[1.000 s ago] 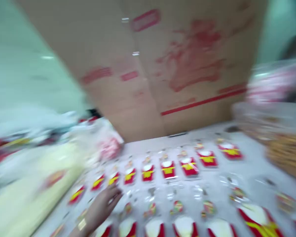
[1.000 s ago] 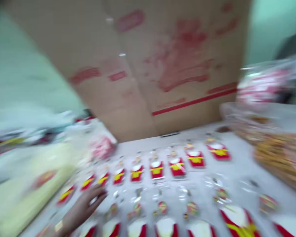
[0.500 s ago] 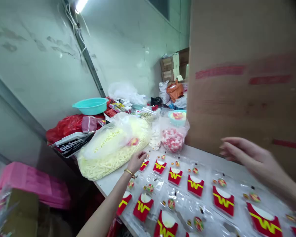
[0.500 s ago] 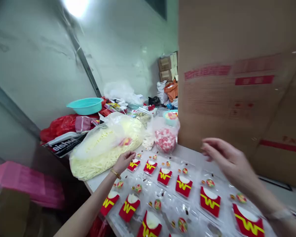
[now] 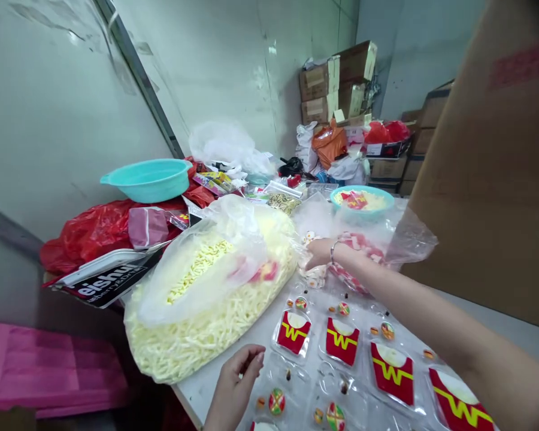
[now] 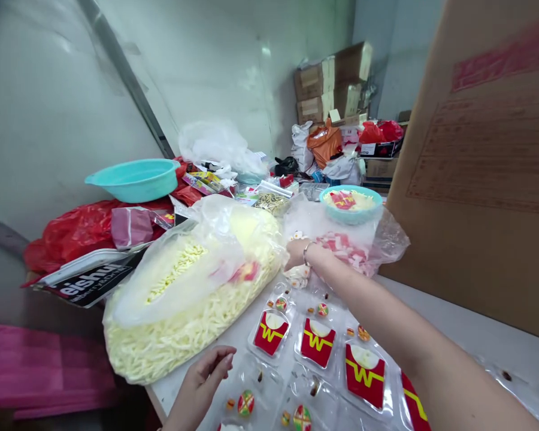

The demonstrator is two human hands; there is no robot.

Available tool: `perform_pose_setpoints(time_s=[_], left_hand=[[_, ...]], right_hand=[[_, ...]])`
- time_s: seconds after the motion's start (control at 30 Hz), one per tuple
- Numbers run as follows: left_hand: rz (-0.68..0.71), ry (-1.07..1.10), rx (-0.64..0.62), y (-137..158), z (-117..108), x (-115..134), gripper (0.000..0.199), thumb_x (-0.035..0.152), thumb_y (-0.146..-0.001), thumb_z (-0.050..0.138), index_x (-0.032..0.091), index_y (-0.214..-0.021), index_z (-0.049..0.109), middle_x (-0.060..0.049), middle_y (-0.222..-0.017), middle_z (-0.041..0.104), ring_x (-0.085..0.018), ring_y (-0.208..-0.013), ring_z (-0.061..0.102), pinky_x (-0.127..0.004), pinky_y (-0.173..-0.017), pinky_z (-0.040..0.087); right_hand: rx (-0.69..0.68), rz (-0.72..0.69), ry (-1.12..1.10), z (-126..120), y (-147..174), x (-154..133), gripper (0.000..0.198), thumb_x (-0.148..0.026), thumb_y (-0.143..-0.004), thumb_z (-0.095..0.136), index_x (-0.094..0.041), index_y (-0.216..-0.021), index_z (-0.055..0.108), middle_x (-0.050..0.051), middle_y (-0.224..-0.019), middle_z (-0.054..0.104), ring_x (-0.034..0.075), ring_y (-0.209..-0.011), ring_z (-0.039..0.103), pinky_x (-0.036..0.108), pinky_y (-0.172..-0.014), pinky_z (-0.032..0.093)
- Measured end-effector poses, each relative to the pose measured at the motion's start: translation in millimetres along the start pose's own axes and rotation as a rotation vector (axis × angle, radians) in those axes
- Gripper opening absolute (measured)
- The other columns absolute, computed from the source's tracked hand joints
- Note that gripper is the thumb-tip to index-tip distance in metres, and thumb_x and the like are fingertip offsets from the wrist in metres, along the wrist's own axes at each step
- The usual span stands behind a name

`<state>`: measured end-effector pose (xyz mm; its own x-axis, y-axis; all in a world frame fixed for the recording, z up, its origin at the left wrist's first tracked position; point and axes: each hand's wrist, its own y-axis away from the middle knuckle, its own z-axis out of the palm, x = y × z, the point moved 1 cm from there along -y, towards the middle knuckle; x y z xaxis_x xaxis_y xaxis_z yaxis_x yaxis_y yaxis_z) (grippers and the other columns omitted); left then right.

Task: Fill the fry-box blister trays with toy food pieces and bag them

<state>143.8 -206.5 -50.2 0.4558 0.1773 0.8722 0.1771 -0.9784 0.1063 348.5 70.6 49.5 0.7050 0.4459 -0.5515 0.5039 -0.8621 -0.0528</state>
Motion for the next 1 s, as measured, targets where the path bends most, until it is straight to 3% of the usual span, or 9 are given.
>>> perform_pose_setpoints(time_s=[0.07, 0.17, 0.23, 0.33, 0.63, 0.73, 0.8, 0.9, 1.0], left_hand=[[0.033, -0.003, -0.025, -20, 12, 7, 0.038, 0.051, -0.086, 0.05, 0.019, -0.097, 0.066, -0.004, -0.082, 0.065, -0.019, -0.076, 0.057, -0.027, -0.068, 0.045], [0.105, -0.003, -0.064, -41, 29, 18, 0.036, 0.049, -0.088, 0.049, 0.02, -0.097, 0.067, -0.005, -0.084, 0.066, -0.018, -0.074, 0.056, -0.026, -0.068, 0.045], [0.132, 0.016, -0.074, -49, 35, 23, 0.033, 0.046, -0.088, 0.05, 0.02, -0.096, 0.068, -0.006, -0.087, 0.066, -0.019, -0.078, 0.057, -0.026, -0.072, 0.045], [0.132, 0.033, -0.105, -56, 40, 26, 0.03, 0.044, -0.089, 0.049, 0.02, -0.092, 0.068, -0.005, -0.085, 0.066, -0.019, -0.078, 0.058, -0.026, -0.071, 0.044], [0.2, -0.025, -0.121, -68, 54, 35, 0.025, 0.039, -0.089, 0.049, 0.02, -0.088, 0.066, -0.004, -0.082, 0.065, -0.018, -0.074, 0.056, -0.026, -0.069, 0.044], [0.284, -0.031, -0.087, -74, 65, 41, 0.023, 0.034, -0.089, 0.049, 0.02, -0.099, 0.064, -0.005, -0.091, 0.064, -0.018, -0.081, 0.057, -0.028, -0.076, 0.046], [0.345, -0.049, -0.048, -85, 72, 44, 0.026, 0.031, -0.089, 0.049, 0.02, -0.11, 0.059, -0.007, -0.099, 0.061, -0.017, -0.083, 0.057, -0.03, -0.079, 0.047], [0.4, -0.081, -0.01, -114, 81, 45, 0.033, 0.026, -0.087, 0.05, 0.02, -0.119, 0.053, -0.009, -0.111, 0.055, -0.016, -0.084, 0.058, -0.032, -0.081, 0.048], [0.399, -0.095, 0.01, -144, 84, 44, 0.037, 0.023, -0.084, 0.053, 0.017, -0.121, 0.051, -0.011, -0.115, 0.053, -0.016, -0.081, 0.059, -0.033, -0.078, 0.05]], right_hand=[[0.0, 0.052, 0.127, -5, -10, 8, 0.024, -0.036, -0.092, 0.057, -0.015, -0.101, 0.061, 0.006, -0.098, 0.062, 0.016, -0.083, 0.061, 0.035, -0.075, 0.053], [0.096, 0.108, 0.301, -41, -36, 20, 0.024, -0.031, -0.095, 0.05, -0.012, -0.104, 0.061, 0.01, -0.103, 0.062, 0.02, -0.093, 0.06, 0.039, -0.084, 0.048], [0.19, 0.122, 0.394, -69, -53, 28, 0.028, -0.021, -0.097, 0.039, -0.008, -0.109, 0.06, 0.019, -0.111, 0.06, 0.026, -0.105, 0.056, 0.041, -0.088, 0.042], [0.201, 0.094, 0.485, -91, -66, 37, 0.025, -0.015, -0.09, 0.044, -0.009, -0.103, 0.064, 0.021, -0.107, 0.062, 0.031, -0.104, 0.056, 0.038, -0.085, 0.041], [0.277, 0.106, 0.601, -66, -58, 43, 0.032, -0.012, -0.089, 0.038, -0.011, -0.11, 0.061, 0.023, -0.108, 0.063, 0.032, -0.099, 0.059, 0.04, -0.08, 0.044], [0.294, 0.107, 0.606, -62, -58, 43, 0.037, -0.008, -0.09, 0.03, -0.006, -0.114, 0.058, 0.028, -0.109, 0.061, 0.035, -0.102, 0.058, 0.044, -0.081, 0.043], [0.224, 0.039, 0.588, -59, -57, 40, 0.033, -0.01, -0.092, 0.033, -0.007, -0.111, 0.06, 0.025, -0.106, 0.063, 0.034, -0.102, 0.059, 0.044, -0.083, 0.043], [0.09, -0.075, 0.534, -52, -54, 35, 0.025, -0.027, -0.092, 0.05, -0.013, -0.109, 0.062, 0.018, -0.105, 0.065, 0.031, -0.104, 0.059, 0.04, -0.087, 0.043], [-0.012, -0.091, 0.389, -50, -55, 32, 0.042, -0.05, -0.088, 0.056, -0.017, -0.114, 0.061, 0.013, -0.096, 0.067, 0.026, -0.095, 0.063, 0.035, -0.082, 0.047]])
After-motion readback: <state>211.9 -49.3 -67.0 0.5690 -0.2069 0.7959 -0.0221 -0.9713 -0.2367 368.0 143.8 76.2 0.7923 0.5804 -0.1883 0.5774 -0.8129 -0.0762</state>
